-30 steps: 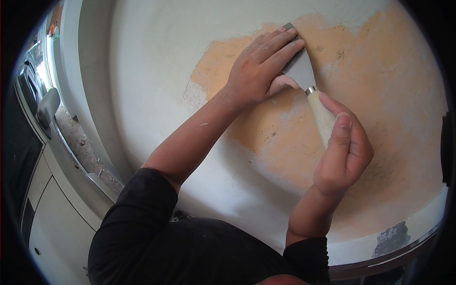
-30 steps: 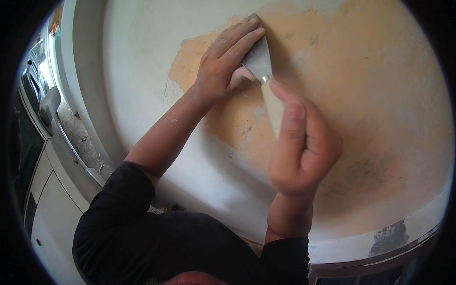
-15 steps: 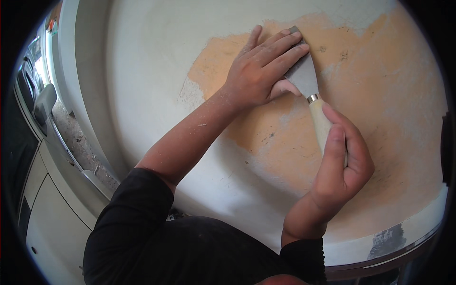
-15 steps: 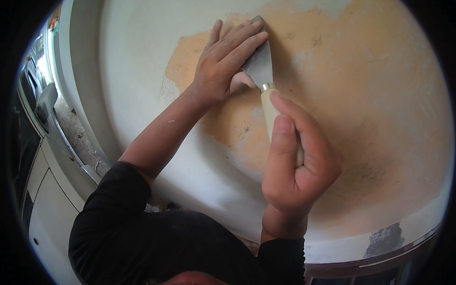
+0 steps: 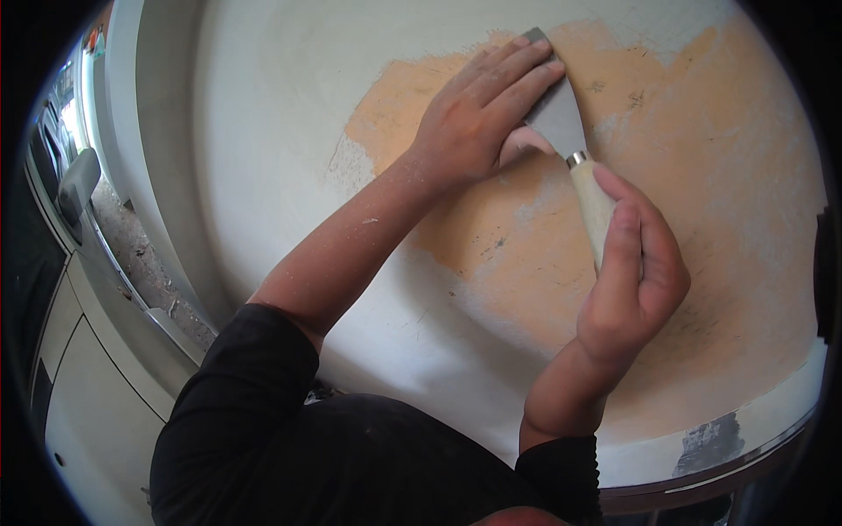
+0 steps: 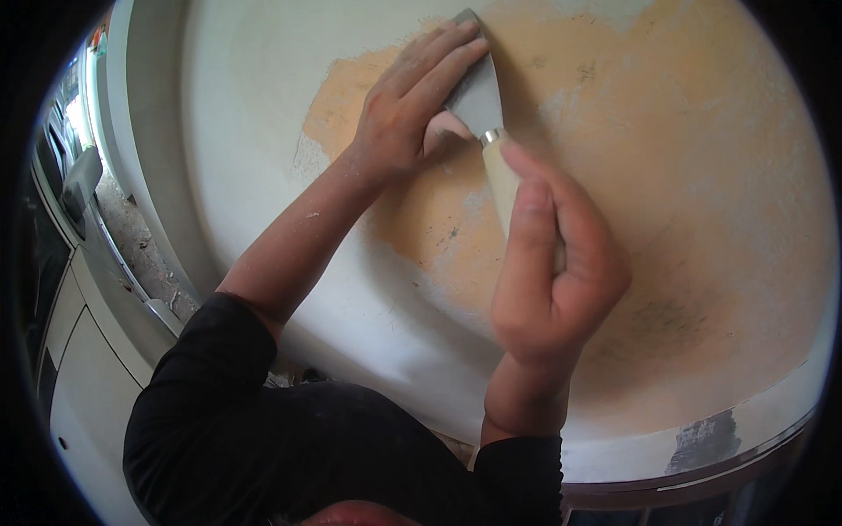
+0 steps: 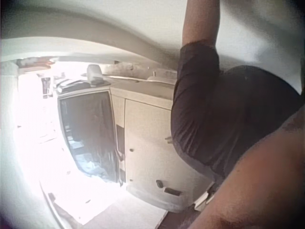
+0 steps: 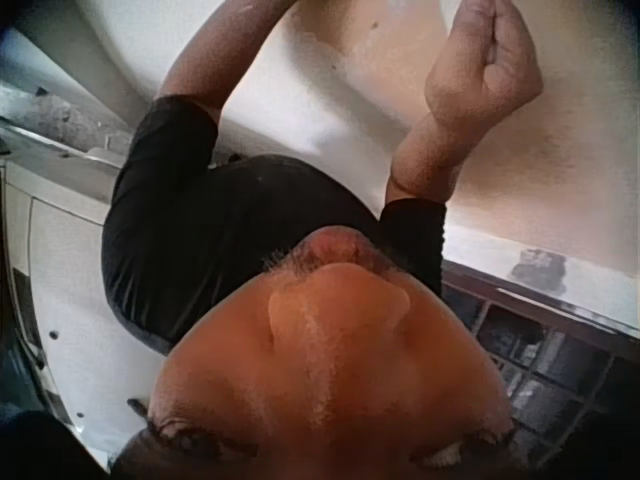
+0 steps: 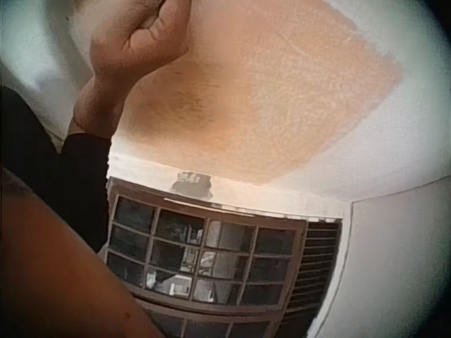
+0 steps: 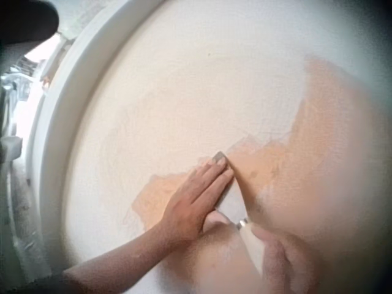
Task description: The person scrapes old paint or plaster off an interior wall using a metal putty knife.
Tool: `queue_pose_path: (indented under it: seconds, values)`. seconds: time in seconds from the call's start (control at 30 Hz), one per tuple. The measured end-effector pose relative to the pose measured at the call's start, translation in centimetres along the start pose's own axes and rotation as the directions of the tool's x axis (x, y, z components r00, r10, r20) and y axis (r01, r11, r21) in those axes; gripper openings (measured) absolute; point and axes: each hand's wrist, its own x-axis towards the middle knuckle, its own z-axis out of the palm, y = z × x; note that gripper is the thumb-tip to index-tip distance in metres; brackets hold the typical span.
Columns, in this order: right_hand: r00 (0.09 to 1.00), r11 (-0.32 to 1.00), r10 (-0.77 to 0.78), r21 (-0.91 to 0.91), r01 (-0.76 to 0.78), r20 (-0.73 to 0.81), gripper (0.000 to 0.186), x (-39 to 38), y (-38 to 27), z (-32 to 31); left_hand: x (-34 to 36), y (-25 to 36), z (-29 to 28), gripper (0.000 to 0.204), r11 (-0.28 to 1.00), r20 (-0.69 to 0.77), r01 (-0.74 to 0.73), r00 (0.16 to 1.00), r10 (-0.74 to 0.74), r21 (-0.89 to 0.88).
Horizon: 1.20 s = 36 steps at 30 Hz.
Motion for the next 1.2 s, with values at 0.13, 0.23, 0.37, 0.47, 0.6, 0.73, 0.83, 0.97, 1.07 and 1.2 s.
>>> queue_pose_path:
  seconds: [0.13,0.23,0.37,0.47,0.6,0.73,0.83,0.97,1.07,1.2]
  values:
    - [0.999,0.999,-0.035,-0.007,0.035,-0.018,0.024,-0.1,0.6,-0.5,0.4,0.5,0.4,0.069,0.992,0.015,-0.025,1.000,0.027,-0.124]
    - [1.000,1.000,0.002,0.000,-0.002,0.000,0.024,0.2,0.0,-0.5,0.1,0.5,0.4,0.063,0.998,-0.023,0.018,1.000,-0.019,-0.057]
    - [0.997,0.996,-0.083,-0.017,0.083,-0.007,0.023,0.1,0.2,0.1,0.0,0.2,0.3,0.068,0.991,-0.018,0.003,1.000,-0.005,-0.131]
    - [0.994,0.992,0.111,0.051,-0.111,0.006,0.023,0.3,-0.5,-0.3,0.1,0.3,0.3,0.062,0.999,-0.033,0.011,0.999,-0.012,-0.036]
    - [0.998,0.998,-0.065,0.008,0.065,-0.009,0.023,0.1,0.0,0.1,0.0,0.3,0.2,0.062,0.996,-0.036,0.031,0.999,-0.034,-0.083]
    - [1.000,1.000,-0.013,0.010,0.013,0.000,0.023,0.0,0.0,0.1,-0.1,0.5,0.2,0.062,0.990,-0.041,0.019,0.999,-0.026,-0.143]
    - [1.000,1.000,-0.008,0.019,0.008,0.005,0.023,0.7,-0.3,0.0,0.1,0.0,0.3,0.062,0.999,-0.058,0.032,0.998,-0.034,-0.041]
    - [0.994,0.994,-0.110,-0.010,0.110,0.021,0.023,0.3,-0.5,0.4,0.1,0.5,-0.2,0.062,0.985,-0.070,0.034,0.996,-0.046,-0.171]
    - [0.996,0.996,0.080,0.047,-0.082,0.035,0.023,0.7,-0.7,0.0,0.1,0.4,-0.2,0.063,0.995,-0.070,0.044,0.996,-0.051,-0.087]
    - [0.990,0.990,-0.139,-0.033,0.140,0.025,0.023,0.2,-0.5,0.0,-0.2,0.9,-0.1,0.063,0.987,-0.058,0.034,0.997,-0.043,-0.157]
